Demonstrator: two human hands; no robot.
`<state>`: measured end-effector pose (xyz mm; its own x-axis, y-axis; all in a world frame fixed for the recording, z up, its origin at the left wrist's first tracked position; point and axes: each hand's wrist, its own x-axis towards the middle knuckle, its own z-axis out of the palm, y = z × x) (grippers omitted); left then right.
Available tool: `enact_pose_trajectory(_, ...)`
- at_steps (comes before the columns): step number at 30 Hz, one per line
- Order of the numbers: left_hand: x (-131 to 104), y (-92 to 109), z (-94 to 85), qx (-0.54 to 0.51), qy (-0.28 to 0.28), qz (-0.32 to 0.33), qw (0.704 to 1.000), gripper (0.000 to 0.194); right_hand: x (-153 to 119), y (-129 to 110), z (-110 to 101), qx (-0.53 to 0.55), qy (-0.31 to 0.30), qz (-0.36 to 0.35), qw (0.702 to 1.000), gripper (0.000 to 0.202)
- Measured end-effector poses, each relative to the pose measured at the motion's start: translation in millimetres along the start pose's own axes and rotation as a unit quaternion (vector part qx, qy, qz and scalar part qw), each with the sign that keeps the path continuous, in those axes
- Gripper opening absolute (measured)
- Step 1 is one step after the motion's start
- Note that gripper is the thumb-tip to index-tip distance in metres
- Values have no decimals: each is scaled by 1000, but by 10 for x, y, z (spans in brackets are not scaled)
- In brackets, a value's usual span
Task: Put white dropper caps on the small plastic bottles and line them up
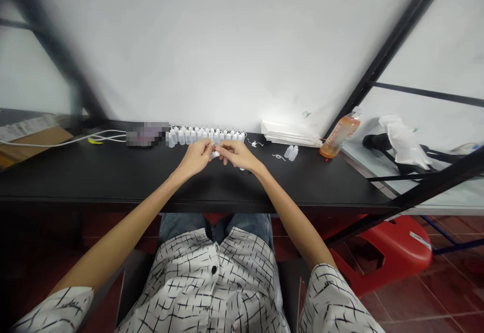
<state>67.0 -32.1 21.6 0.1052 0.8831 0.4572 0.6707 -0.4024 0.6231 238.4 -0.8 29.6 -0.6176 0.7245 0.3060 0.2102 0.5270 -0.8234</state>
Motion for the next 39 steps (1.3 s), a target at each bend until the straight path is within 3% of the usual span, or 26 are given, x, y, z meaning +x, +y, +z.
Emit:
enact_pose_trajectory(10,-12,-25,13,14,0,21,1000,28,6,12,6,-3,-52,28,998,46)
enact_pose_trajectory(18,-20,-37,14,20,1,37,999,28,28,71,69,44,-41,50,997,54)
enact_pose_trajectory(25,-4,12,-19,2,4,16,1000,29,22,46,47,61,-27,3,998,45)
enact_pose_trajectory(33,-35,-32,42,28,20,51,998,26,28,113,104,75,-28,49,996,54)
enact_pose_trajectory(39,-6,25,-18,-22,18,17,999,29,3,28,101,45,10,8,999,53)
